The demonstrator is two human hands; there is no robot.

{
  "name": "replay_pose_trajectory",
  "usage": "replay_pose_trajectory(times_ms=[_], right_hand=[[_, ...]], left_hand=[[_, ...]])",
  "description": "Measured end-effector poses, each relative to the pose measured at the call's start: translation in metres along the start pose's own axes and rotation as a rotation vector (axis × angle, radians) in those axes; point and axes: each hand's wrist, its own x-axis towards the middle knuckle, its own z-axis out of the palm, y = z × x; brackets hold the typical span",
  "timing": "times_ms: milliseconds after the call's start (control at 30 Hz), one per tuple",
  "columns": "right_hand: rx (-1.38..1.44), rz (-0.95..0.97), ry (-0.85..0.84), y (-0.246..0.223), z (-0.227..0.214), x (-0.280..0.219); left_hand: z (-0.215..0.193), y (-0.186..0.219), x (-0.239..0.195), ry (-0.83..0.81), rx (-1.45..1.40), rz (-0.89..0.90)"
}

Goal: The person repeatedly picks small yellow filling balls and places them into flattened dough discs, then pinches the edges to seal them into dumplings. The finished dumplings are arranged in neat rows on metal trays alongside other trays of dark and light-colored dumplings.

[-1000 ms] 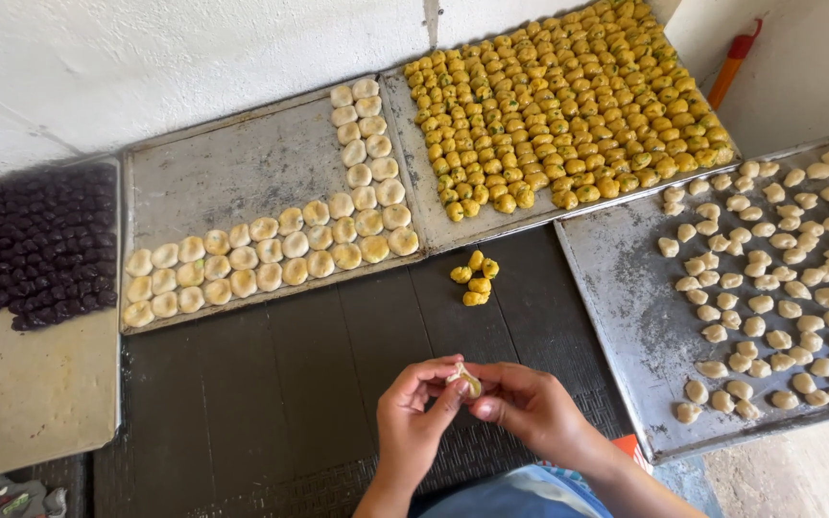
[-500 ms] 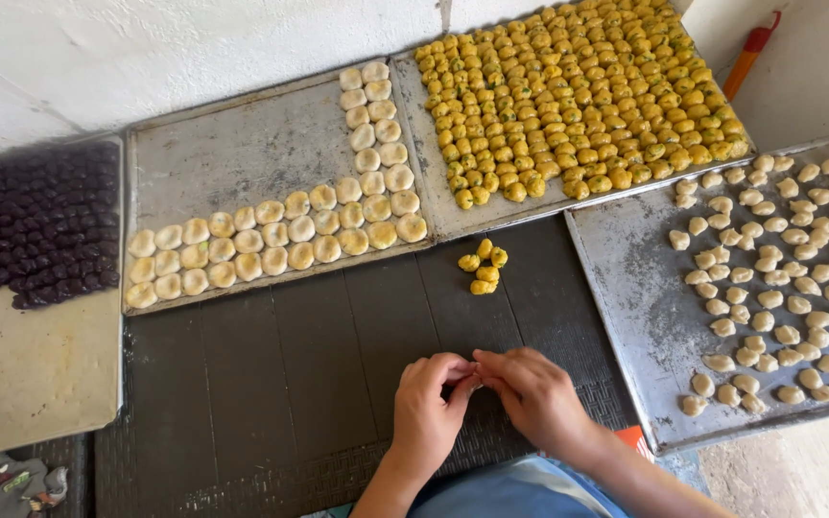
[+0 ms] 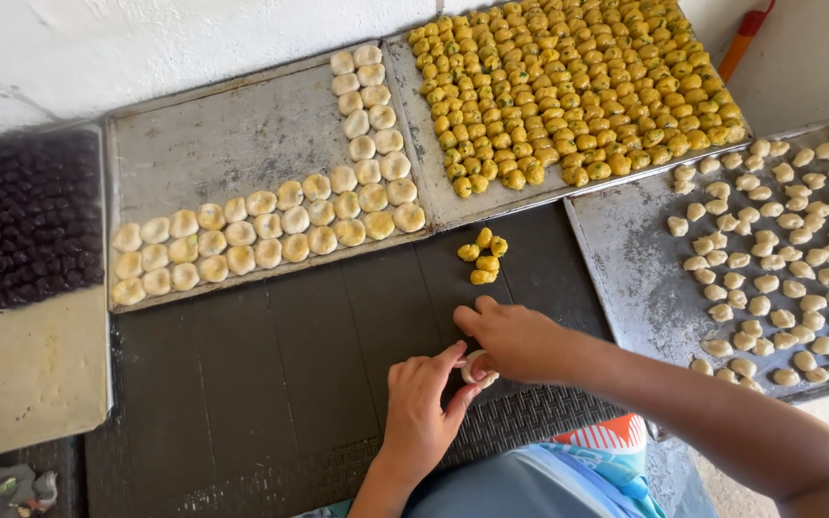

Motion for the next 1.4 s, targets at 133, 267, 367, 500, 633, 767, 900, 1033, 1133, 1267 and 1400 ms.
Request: replay_pose_trajectory(times_ms=[133,267,367,500,633,767,900,1033,1133,1267,1400], right_hand=[[-0.014,0.027,0.034,0.010,0.021,0.000],[0.089,0.044,0.117,0.020,0.023,-0.006],[0.626,-0.101,0.281,0.041,0.011,-0.041],[0.284,0.142,0.908,0.088,0.030,-0.102],[-0.022,0.600,0.812,0.141,0.058,-0.171],[0.096,0.500,0.844,0.156,0.075,-0.198],[-0.077,0.411,0.750,0.174,0.082,-0.196],[-0.014,0.481,0.724,0.177,0.069,-0.191],[0.158,0.498,0.941,0.143,0.052,-0.175],[0.615,-0.071,1.128,0.077,0.044,-0.106],[1.271,-0.197,0.845,0.022,0.056,-0.051]], left_hand=[[-0.007,0.003,0.003,-0.025,-0.023,0.013],[-0.002,0.003,0.010,-0.004,0.023,0.033],[0.008,0.011,0.019,0.019,0.154,0.046],[0.015,0.021,0.022,-0.160,0.274,-0.010],[0.022,0.010,0.027,-0.233,0.017,-0.056],[-0.016,0.004,0.027,-0.051,-0.093,-0.113],[-0.060,-0.022,0.042,0.353,0.224,0.092],[-0.067,-0.051,0.029,0.436,0.281,0.085],[-0.050,-0.032,0.020,0.422,0.214,0.099],[-0.008,-0.007,0.013,0.345,-0.002,0.072],[0.012,0.001,0.012,0.295,-0.177,0.043]])
